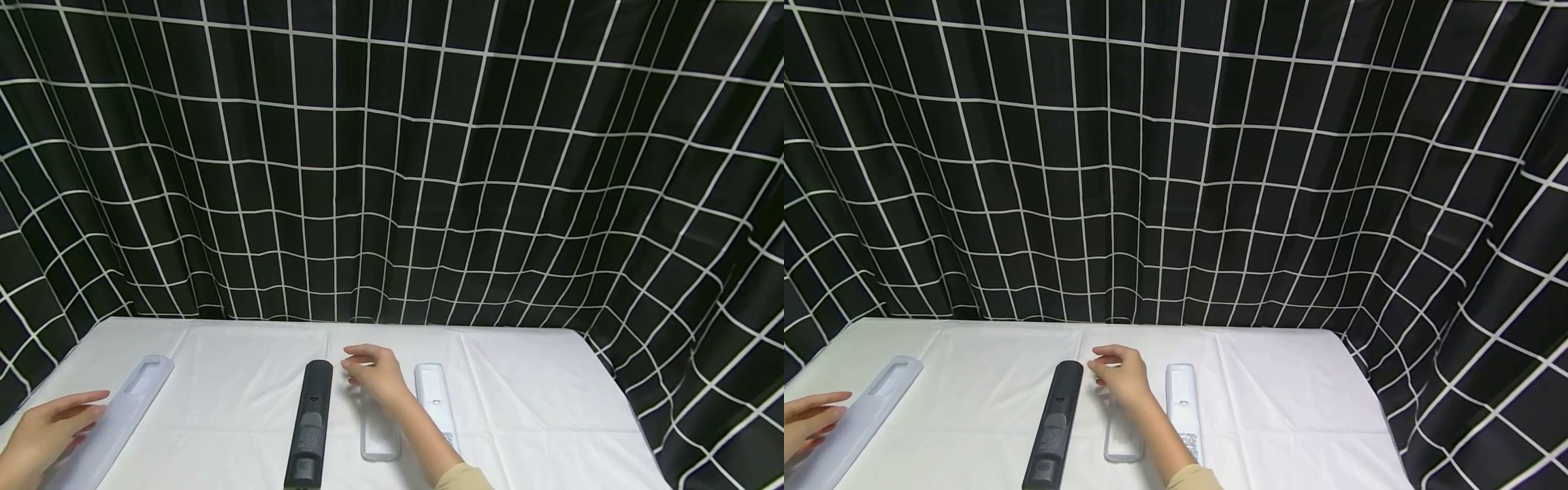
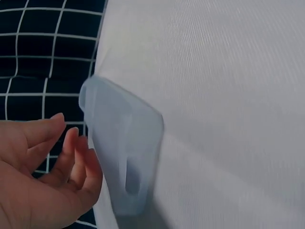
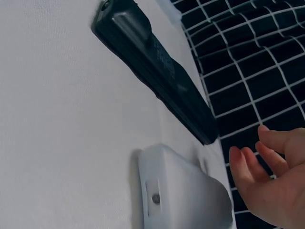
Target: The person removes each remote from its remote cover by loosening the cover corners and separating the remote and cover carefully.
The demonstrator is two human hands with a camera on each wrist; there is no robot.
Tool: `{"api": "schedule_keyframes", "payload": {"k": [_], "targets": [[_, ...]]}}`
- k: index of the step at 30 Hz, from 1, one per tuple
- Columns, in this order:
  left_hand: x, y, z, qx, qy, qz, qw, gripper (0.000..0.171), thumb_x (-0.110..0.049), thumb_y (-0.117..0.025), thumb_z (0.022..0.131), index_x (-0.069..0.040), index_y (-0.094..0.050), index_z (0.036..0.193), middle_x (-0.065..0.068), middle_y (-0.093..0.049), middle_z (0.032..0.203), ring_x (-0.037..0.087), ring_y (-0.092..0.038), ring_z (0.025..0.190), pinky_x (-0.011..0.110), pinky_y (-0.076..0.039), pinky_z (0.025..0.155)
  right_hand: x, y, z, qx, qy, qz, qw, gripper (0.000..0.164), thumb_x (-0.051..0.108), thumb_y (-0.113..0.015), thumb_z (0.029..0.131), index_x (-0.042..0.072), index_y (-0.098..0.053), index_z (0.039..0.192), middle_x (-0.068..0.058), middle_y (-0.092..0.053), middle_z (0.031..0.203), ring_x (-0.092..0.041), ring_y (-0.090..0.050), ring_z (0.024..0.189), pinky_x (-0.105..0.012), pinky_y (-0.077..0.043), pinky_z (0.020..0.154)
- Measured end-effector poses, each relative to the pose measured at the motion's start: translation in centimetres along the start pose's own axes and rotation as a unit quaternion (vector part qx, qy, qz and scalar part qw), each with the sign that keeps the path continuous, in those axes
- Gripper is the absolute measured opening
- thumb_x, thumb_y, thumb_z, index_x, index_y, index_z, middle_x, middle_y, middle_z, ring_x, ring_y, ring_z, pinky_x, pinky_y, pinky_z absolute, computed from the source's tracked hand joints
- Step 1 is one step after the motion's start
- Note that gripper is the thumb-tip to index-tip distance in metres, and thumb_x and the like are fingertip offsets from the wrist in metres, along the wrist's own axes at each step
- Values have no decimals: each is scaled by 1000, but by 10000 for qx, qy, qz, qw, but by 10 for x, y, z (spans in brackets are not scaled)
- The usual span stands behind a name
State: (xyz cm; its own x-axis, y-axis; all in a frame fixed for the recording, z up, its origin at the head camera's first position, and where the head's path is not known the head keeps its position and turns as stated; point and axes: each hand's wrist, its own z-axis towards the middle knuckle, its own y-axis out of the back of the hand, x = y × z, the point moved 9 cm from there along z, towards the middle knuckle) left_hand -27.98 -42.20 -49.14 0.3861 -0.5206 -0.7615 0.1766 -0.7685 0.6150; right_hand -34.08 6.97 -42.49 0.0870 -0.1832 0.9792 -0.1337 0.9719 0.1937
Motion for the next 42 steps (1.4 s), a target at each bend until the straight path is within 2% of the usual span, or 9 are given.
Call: {"api": "schedule_keyframes", "payload": {"k": [4,8,12,21,27,35,42], "targets": [[-20,-5,-6,190,-352,30,9992,51,-18,-64,106,12,-51,145,30,-67,120,2,-60,81,18,-55,64,-3,10,-1,-74,-73,59,9999,35,-1,-68,97,-15,-65,128,-23,-73,104,-37,-76,90,-39,-66,82],[-43,-13,-13,317,-727,52,9968,51,-20,-60,107,14,-51,144,25,-72,116,-10,-56,77,17,-55,66,-5,21,-4,-194,-124,211,9995,35,-1,-69,96,-16,-65,128,-21,-72,104,-25,-73,85,-40,-66,82],[-62,-25,-20,465,-884,34,9950,50,-20,-59,108,14,-51,144,31,-69,122,-6,-58,80,18,-56,68,-5,30,-6,-317,-104,257,9991,36,0,-69,97,-16,-64,129,-23,-72,107,-22,-71,85,-42,-65,82],[-105,-54,-31,628,-1369,-382,9879,46,-14,-61,107,14,-53,142,18,-75,112,0,-64,81,20,-58,71,-3,47,-12,-553,-73,28,9984,33,1,-69,97,-12,-67,127,-23,-73,108,-31,-73,92,-41,-66,81],[-123,-75,-37,789,-1427,-807,9833,45,-12,-62,106,14,-54,142,9,-75,107,4,-65,83,22,-58,73,0,58,-16,-773,-58,-9,9970,31,0,-71,96,-11,-69,124,-23,-74,107,-32,-73,91,-43,-66,80],[-145,-98,-45,922,-1303,-1412,9770,46,-12,-62,106,12,-53,145,11,-74,117,9,-66,89,25,-60,78,-3,64,-18,-848,-147,5,9963,31,0,-69,97,-10,-69,126,-23,-73,112,-28,-71,93,-43,-65,83],[-169,-121,-52,977,-1355,-1750,9703,44,-12,-62,106,9,-56,144,4,-72,109,13,-65,92,27,-59,79,0,68,-20,-850,-162,-40,9962,33,2,-68,99,-9,-67,130,-25,-71,117,-28,-70,97,-43,-65,86]]}}
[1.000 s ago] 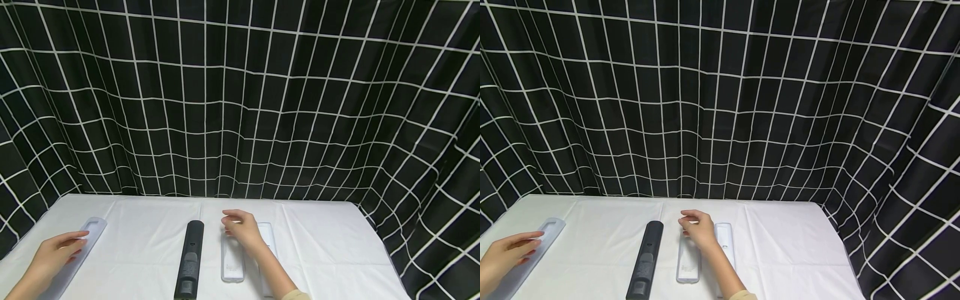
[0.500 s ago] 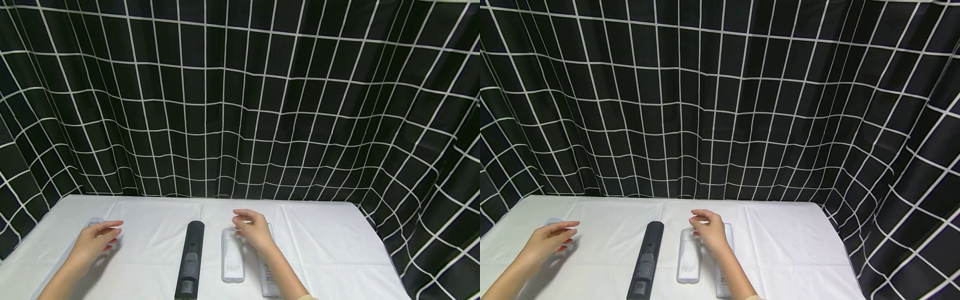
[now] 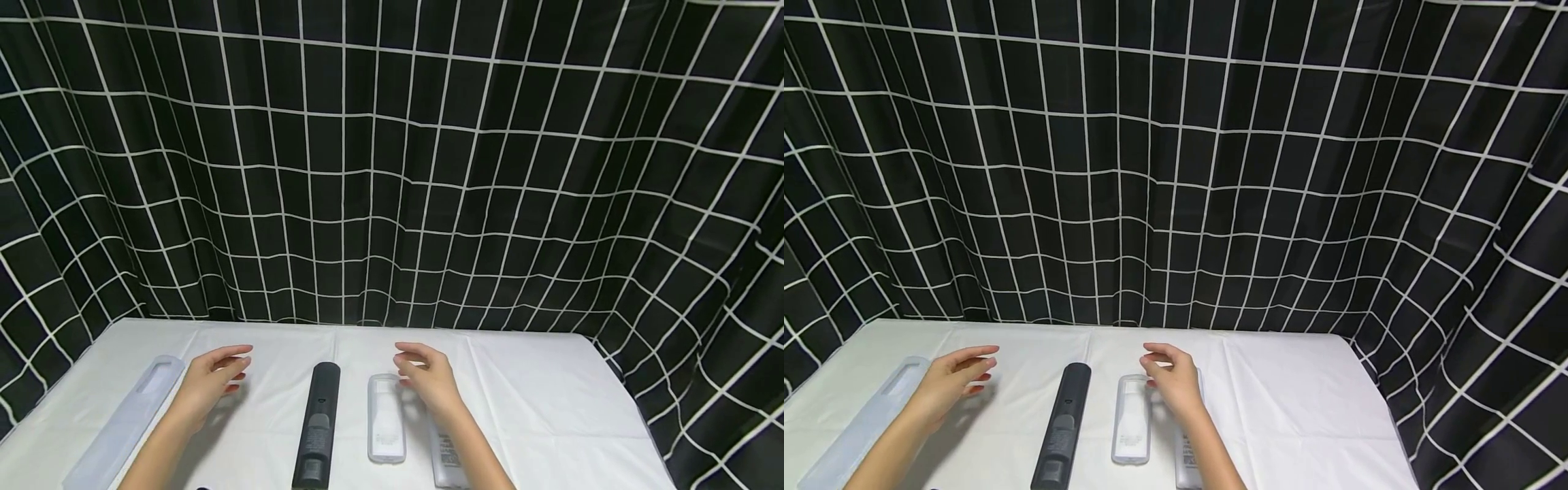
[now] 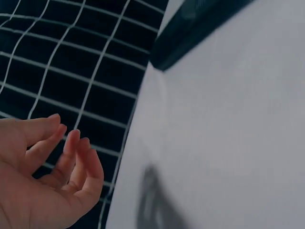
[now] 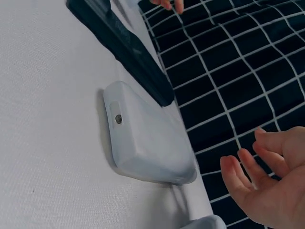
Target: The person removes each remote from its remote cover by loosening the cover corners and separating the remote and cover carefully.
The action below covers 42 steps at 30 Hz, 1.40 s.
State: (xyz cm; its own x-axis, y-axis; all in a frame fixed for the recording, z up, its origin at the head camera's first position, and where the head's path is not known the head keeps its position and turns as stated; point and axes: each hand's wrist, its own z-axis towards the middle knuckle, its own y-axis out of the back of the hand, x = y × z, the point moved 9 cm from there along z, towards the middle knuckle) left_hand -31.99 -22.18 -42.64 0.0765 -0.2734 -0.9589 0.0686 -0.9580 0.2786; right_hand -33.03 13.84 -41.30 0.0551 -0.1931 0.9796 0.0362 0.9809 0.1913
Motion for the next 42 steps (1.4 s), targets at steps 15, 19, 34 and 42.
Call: {"api": "schedule_keyframes", "payload": {"k": [15,19,34,42], "targets": [[-21,-63,-1,80,-286,-295,9991,35,-8,-64,104,8,-64,135,20,-71,114,23,-68,96,34,-60,82,-4,6,-6,-83,263,-217,9994,35,-2,-68,97,-10,-66,131,-29,-70,120,-32,-72,97,-44,-65,82],[-26,-77,-2,98,-362,-344,9987,34,-8,-65,103,7,-66,133,21,-70,113,23,-68,95,35,-61,81,-4,4,-8,-65,346,-315,9989,36,-3,-68,96,-9,-66,131,-30,-69,121,-37,-73,99,-45,-65,81],[-42,-132,-10,185,-568,-422,9973,29,-6,-66,101,5,-70,128,13,-69,101,22,-68,89,39,-65,81,-10,3,-14,-132,121,-279,9995,38,-3,-67,96,-7,-65,133,-30,-68,124,-37,-73,102,-42,-66,81],[-44,-155,-12,277,-694,-320,9967,29,-7,-68,100,4,-70,127,14,-71,100,21,-70,89,41,-65,79,-12,3,-16,-163,90,-263,9995,38,-2,-67,96,-8,-65,133,-30,-68,125,-37,-73,101,-41,-66,80]]}}
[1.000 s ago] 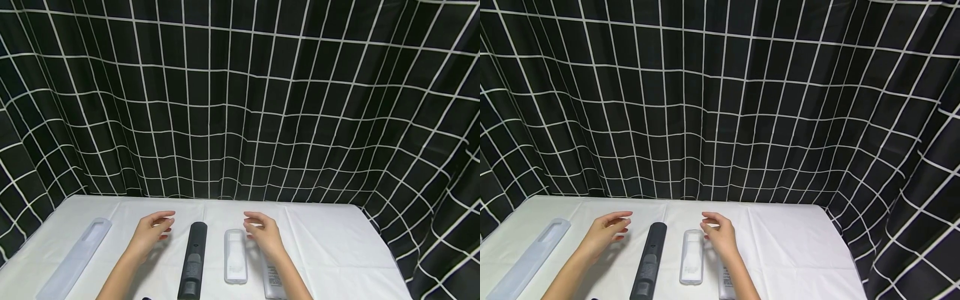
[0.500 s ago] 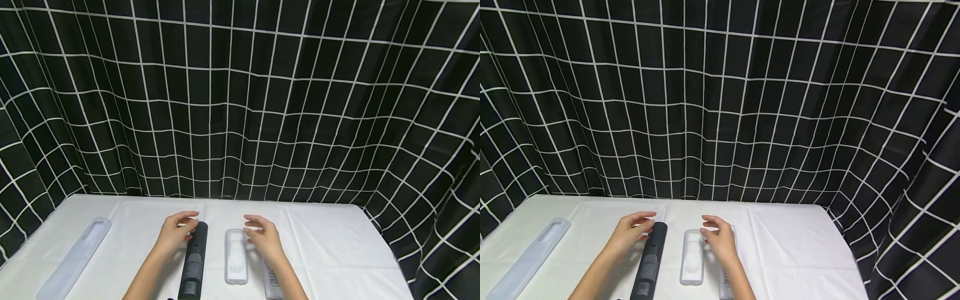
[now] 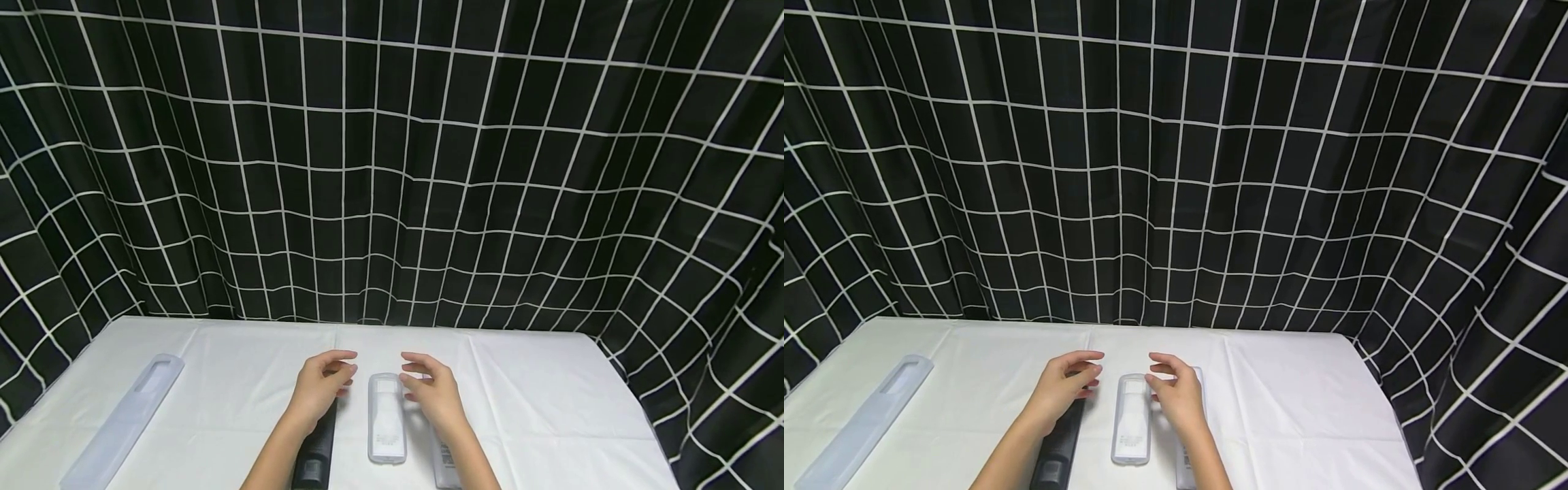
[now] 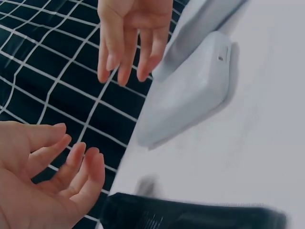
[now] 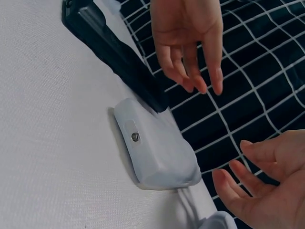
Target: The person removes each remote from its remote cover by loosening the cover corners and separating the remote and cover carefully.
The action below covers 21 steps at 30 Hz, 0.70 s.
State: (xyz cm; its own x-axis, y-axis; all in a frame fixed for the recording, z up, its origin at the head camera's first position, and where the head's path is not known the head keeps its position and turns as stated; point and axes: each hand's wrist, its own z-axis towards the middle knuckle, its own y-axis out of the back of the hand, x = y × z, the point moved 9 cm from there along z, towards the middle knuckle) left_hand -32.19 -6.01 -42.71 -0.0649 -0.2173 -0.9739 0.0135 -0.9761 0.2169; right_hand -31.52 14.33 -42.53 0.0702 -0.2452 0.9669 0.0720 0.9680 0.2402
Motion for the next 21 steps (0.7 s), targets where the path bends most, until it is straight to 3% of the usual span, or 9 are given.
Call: {"api": "schedule_keyframes", "payload": {"k": [8,21], "targets": [[5,-12,2,72,82,-115,9999,30,-5,-67,99,6,-69,126,15,-71,100,27,-73,91,38,-65,78,-4,-2,-2,3,-126,-149,9998,40,0,-68,96,-7,-64,135,-30,-68,126,-36,-73,101,-41,-66,80],[11,-22,1,101,153,126,9998,31,-8,-69,98,7,-70,126,18,-73,102,27,-74,89,39,-66,76,-9,-8,-6,141,-184,-296,9993,43,3,-69,96,-7,-62,137,-30,-66,127,-38,-73,104,-42,-65,82]]}}
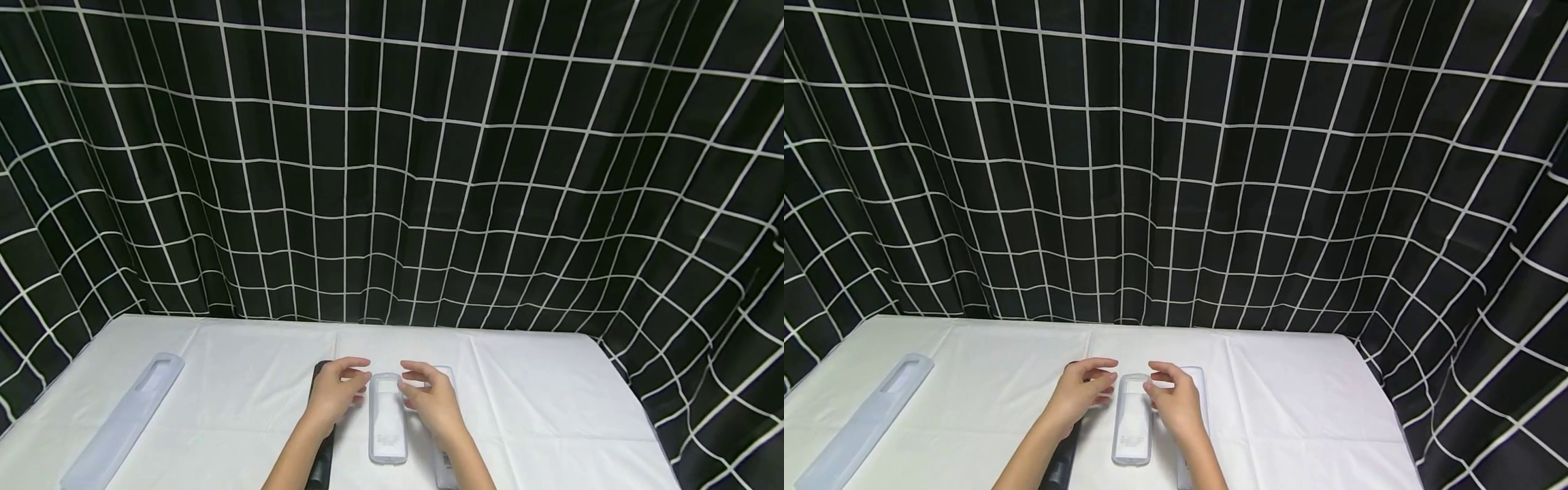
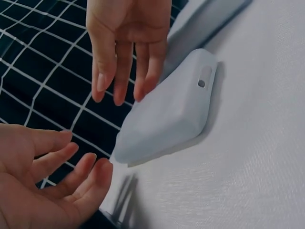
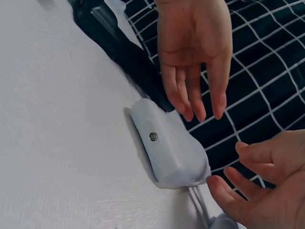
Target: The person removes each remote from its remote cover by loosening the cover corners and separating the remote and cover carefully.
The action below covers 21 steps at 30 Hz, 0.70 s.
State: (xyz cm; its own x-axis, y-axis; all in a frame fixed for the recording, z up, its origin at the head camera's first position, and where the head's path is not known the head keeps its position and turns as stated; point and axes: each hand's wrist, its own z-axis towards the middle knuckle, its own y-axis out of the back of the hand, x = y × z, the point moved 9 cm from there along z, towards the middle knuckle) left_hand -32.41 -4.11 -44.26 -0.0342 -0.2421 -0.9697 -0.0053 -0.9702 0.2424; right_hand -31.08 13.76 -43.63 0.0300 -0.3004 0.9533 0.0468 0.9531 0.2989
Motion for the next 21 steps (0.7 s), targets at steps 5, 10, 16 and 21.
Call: {"api": "schedule_keyframes", "payload": {"k": [5,10,16,21], "targets": [[3,-6,0,11,9,45,10000,30,-8,-68,99,7,-70,125,18,-72,101,26,-73,88,39,-66,77,-6,0,-2,108,-56,-92,9999,45,5,-69,96,-7,-61,138,-32,-64,131,-41,-72,109,-41,-65,82],[7,-11,-2,51,69,70,9999,32,-9,-68,98,5,-70,126,16,-73,101,22,-72,83,38,-65,75,-7,0,-4,199,-32,-145,9997,45,4,-69,96,-8,-60,138,-34,-62,133,-46,-69,114,-43,-65,84],[11,-15,-4,60,76,24,10000,32,-8,-67,99,7,-69,127,19,-73,105,26,-74,92,39,-66,78,-7,-6,-4,264,125,-260,9992,44,1,-70,94,-9,-62,136,-35,-62,131,-47,-70,113,-44,-64,86],[12,-18,-4,25,52,50,10000,33,-7,-67,97,8,-69,126,18,-72,104,25,-73,92,37,-66,79,-5,-7,-4,165,253,-554,9980,44,-1,-71,92,-10,-63,133,-35,-63,130,-49,-69,114,-51,-63,89]]}}
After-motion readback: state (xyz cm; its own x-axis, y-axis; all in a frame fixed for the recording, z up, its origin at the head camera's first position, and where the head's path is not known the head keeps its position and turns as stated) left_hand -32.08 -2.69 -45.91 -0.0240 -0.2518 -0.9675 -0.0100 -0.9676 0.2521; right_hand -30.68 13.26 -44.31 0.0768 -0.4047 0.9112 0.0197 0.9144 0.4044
